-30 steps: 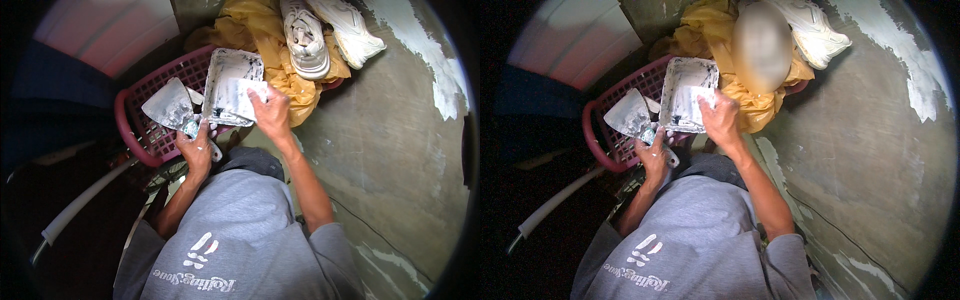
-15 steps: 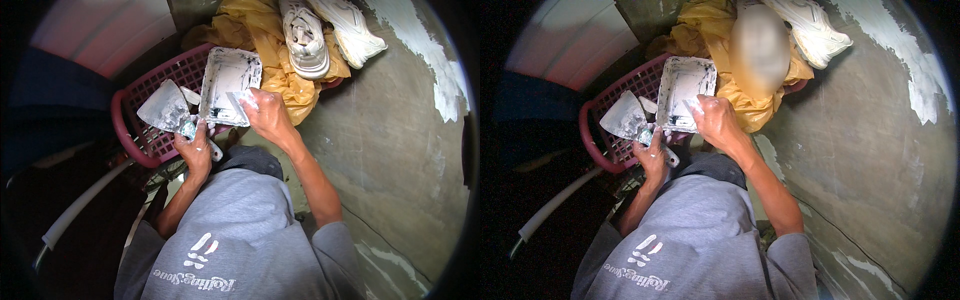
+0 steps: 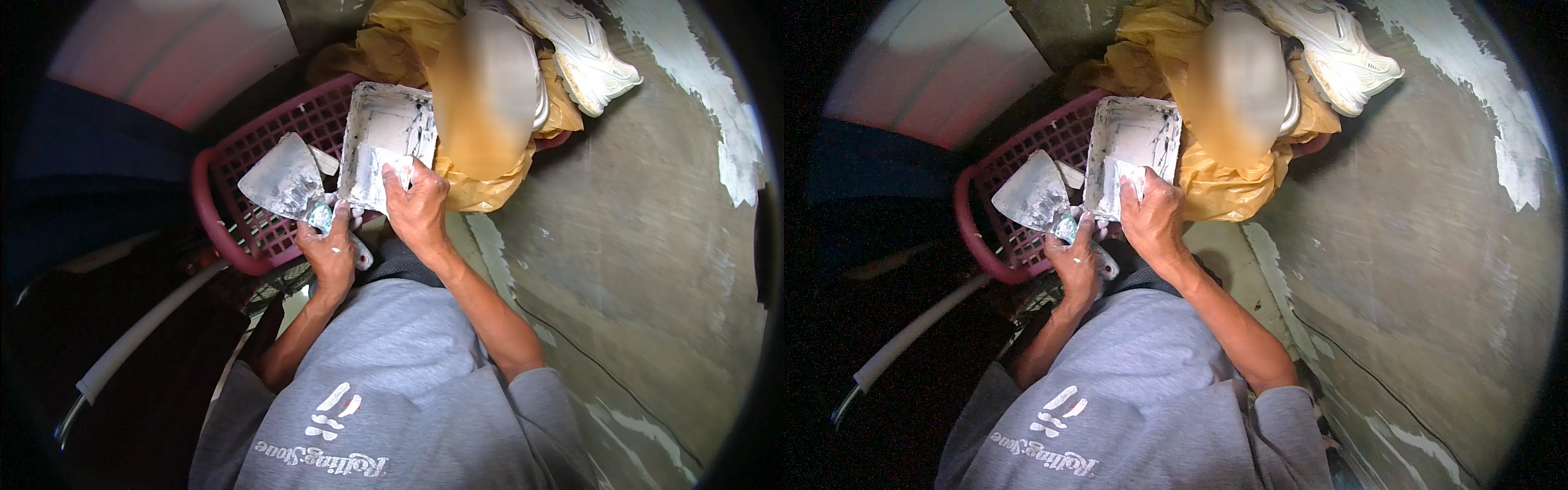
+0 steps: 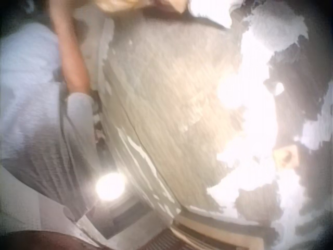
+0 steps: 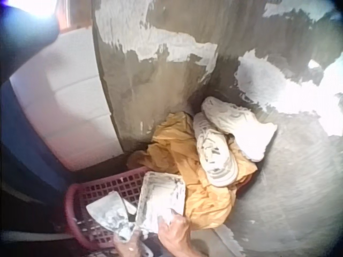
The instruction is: The person applies white plaster to a concrete wall using a putty knife and a plastic container.
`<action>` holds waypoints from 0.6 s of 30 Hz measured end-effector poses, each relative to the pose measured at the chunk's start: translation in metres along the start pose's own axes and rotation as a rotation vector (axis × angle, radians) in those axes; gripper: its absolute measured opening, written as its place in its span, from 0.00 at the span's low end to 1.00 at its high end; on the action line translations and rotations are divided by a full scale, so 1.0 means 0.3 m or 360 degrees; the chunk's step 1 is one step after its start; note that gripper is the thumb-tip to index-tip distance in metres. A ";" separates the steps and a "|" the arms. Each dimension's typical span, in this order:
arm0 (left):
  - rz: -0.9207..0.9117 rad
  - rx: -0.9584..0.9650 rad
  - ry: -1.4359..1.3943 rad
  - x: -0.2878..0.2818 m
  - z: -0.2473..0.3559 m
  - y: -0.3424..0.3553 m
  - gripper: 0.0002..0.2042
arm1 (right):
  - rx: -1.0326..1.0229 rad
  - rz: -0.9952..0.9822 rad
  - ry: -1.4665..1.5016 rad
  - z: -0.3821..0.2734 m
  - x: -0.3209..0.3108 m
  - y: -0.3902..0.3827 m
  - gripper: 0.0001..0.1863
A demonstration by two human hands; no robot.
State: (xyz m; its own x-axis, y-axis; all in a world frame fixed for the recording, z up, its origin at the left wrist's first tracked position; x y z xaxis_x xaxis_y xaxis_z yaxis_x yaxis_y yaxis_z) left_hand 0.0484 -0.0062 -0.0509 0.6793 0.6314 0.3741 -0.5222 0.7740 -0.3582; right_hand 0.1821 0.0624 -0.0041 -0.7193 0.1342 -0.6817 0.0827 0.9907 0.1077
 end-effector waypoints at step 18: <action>-0.0078 -0.0043 0.0252 -0.041 0.106 -0.026 0.09 | 0.0761 -0.0201 0.1528 0.164 -0.083 -0.025 0.09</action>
State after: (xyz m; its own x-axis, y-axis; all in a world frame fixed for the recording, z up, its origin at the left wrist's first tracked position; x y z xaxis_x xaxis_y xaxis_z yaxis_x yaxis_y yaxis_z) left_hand 0.0277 -0.0183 -0.0255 0.7776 0.5758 0.2526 -0.4738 0.8007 -0.3666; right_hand 0.2332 0.0527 -0.0235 -0.9647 0.1638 0.2064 0.0810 0.9296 -0.3595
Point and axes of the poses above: each hand's wrist, its own y-axis towards the middle knuckle, its own x-axis out of the palm, z = x × y, the point moved 4 cm from there along y, towards the middle knuckle, and after that the axes turned 15 degrees about -y, right-handed, at the moved point
